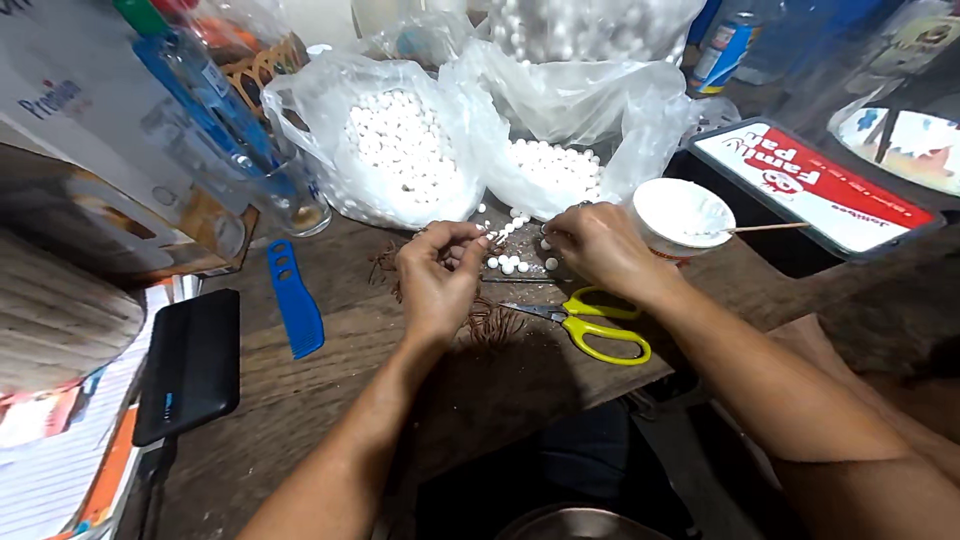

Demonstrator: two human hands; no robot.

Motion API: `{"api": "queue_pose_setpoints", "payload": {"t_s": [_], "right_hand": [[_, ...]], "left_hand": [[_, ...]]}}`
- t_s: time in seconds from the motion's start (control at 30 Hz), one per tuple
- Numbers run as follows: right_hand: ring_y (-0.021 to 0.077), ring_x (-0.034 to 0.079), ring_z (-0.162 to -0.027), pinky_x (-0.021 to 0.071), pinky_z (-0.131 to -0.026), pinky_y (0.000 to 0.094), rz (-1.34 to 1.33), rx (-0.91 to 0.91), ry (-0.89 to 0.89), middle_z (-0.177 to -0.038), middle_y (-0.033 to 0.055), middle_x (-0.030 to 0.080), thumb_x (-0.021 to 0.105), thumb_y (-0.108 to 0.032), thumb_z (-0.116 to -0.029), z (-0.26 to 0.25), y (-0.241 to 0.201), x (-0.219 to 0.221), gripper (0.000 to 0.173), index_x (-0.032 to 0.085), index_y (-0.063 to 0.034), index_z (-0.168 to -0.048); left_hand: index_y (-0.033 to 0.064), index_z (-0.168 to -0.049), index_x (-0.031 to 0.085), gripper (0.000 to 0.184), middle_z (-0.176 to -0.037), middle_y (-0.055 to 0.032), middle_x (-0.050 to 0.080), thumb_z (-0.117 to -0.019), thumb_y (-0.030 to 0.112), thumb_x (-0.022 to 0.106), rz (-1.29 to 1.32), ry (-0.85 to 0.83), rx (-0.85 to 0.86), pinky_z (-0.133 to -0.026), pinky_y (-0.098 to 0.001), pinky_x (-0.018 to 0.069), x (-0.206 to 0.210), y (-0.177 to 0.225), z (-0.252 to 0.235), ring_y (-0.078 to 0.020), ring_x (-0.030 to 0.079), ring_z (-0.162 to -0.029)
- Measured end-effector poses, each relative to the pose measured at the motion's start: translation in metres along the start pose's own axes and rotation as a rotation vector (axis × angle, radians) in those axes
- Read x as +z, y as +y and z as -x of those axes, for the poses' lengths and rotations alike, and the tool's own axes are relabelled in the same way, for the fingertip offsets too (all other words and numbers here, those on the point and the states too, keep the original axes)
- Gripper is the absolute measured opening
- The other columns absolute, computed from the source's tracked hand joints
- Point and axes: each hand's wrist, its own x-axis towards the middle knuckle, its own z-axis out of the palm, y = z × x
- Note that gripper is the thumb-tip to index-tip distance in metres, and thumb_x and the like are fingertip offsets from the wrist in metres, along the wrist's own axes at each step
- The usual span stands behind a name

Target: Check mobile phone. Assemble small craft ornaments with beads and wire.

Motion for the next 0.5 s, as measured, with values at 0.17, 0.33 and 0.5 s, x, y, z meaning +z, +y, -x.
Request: {"api": "queue_pose_setpoints", "payload": {"t_s": [0.17,0.33,0.5], "right_hand": [[0.0457,0.067,-0.092,0.0490,-0.076,0.0613,0.087,0.160,-0.237,-0.090,0.0254,0.068,0.063,-0.010,-0.0989,-0.022,-0.003,0.004,0.019,0.071,0.0055,-0.092],[0.0302,0.068,-0.080,0.0521,-0.076,0.0538,-0.189,0.071,-0.017,-0.084,0.0149,0.071,0.069,-0.010,-0.0940,-0.025,0.011,-0.001,0.011,0.076,-0.0003,-0.094],[0.0377,0.068,-0.085,0.0508,-0.075,0.0591,-0.085,0.124,-0.147,-0.086,0.0194,0.070,0.068,-0.009,-0.0943,-0.026,0.007,0.005,0.012,0.074,0.0018,-0.093]], "left_hand": [[-0.0041,-0.096,0.071,0.007,-0.083,-0.0037,0.062,-0.0889,-0.003,0.070,-0.035,0.006,0.070,-0.062,-0.0094,0.0472,0.004,-0.005,0.000,0.0037,0.055,-0.067],[-0.0032,-0.095,0.071,0.005,-0.084,-0.0043,0.063,-0.0897,-0.002,0.070,-0.039,0.017,0.084,-0.062,-0.0096,0.0478,0.003,-0.009,-0.001,0.0035,0.056,-0.067],[-0.0054,-0.097,0.070,0.008,-0.085,-0.0029,0.067,-0.0897,-0.002,0.068,-0.033,0.102,0.101,-0.064,-0.0100,0.0490,-0.009,-0.006,-0.013,0.0059,0.058,-0.069]]}}
